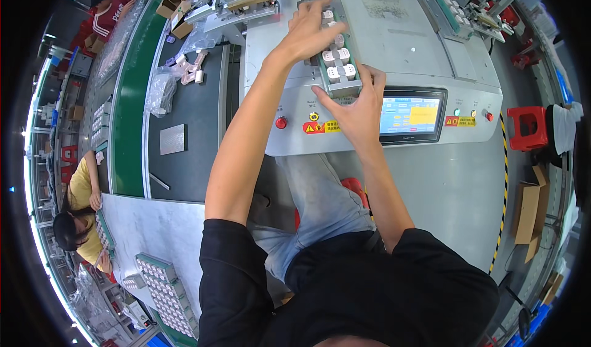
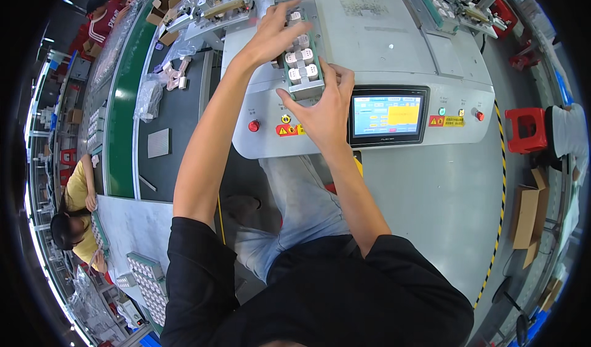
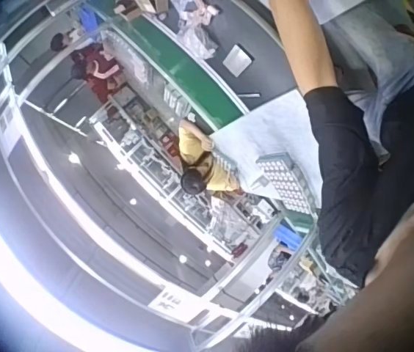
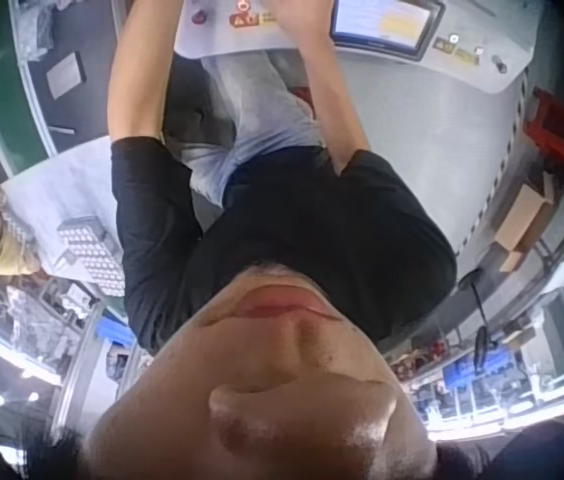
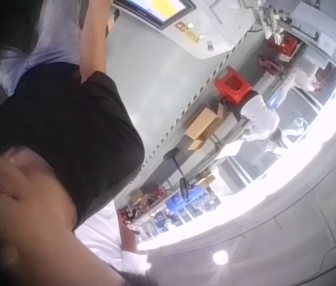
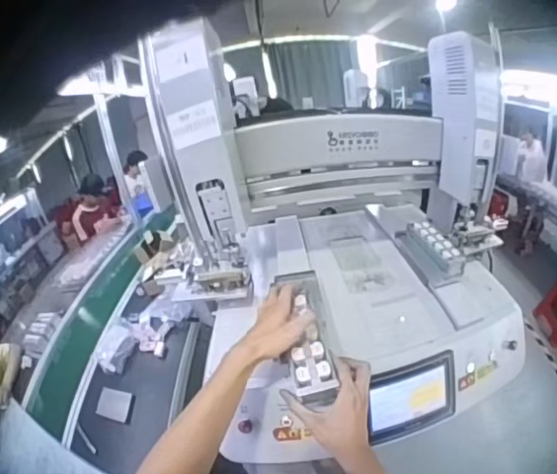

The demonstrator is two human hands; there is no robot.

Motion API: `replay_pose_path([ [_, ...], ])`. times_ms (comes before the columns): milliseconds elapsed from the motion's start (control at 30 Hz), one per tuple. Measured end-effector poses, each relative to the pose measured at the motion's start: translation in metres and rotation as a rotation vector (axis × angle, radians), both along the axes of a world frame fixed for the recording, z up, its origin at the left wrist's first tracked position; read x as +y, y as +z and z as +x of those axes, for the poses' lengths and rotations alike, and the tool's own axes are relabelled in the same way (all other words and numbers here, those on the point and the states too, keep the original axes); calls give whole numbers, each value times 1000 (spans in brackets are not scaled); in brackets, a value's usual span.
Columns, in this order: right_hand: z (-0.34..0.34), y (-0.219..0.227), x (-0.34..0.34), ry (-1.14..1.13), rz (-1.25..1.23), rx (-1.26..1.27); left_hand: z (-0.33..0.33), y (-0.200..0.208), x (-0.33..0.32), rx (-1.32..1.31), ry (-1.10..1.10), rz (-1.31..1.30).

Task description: Organizing trays of LED components and loading them into a testing machine on a production line.

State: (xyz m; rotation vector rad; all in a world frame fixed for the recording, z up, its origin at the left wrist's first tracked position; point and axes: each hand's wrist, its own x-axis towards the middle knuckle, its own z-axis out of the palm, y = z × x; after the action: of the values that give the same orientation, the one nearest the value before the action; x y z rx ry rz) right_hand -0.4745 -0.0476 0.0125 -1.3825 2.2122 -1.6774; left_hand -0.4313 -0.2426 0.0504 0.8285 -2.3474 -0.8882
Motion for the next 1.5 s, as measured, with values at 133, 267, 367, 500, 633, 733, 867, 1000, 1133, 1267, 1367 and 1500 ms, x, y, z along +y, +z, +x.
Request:
replay_pose_path([
  [133, 5, -1, -1, 10, -26, -20, -17, -2, -31, 67, 93, -7],
  [267, 3, -4, 0, 17, -53, -60, -38, 11, -38, -188, 139, 45],
  [367, 3, -4, 0, 40, -75, -113, -41, 10, -42, -114, 161, 84],
  [500, 1, -1, 2, 51, -31, -77, -46, 16, -43, -307, 170, 13],
  [633, -2, 2, 6, 64, 7, -71, -47, 18, -38, -330, 214, 0],
  [733, -6, -2, 7, 132, -117, -49, -48, 18, -34, -310, 257, -41],
  [867, 3, -6, 6, 112, -57, 51, -47, 17, -31, -257, 240, -7],
  [1000, 17, -6, 1, 44, -62, 68, -50, 17, -29, -130, 176, 69],
  [1133, 20, -6, -3, 91, -164, -23, -45, 7, -42, -118, 160, 102],
  [1267, 20, -13, -2, 92, -174, -16, -44, 6, -43, -183, 167, 57],
  [1367, 19, -15, 1, 61, -175, -22, -50, 41, -22, -222, 167, 215],
  [1500, 26, -13, 3, 20, -234, -160, -17, 46, 14, 151, 147, -70],
])
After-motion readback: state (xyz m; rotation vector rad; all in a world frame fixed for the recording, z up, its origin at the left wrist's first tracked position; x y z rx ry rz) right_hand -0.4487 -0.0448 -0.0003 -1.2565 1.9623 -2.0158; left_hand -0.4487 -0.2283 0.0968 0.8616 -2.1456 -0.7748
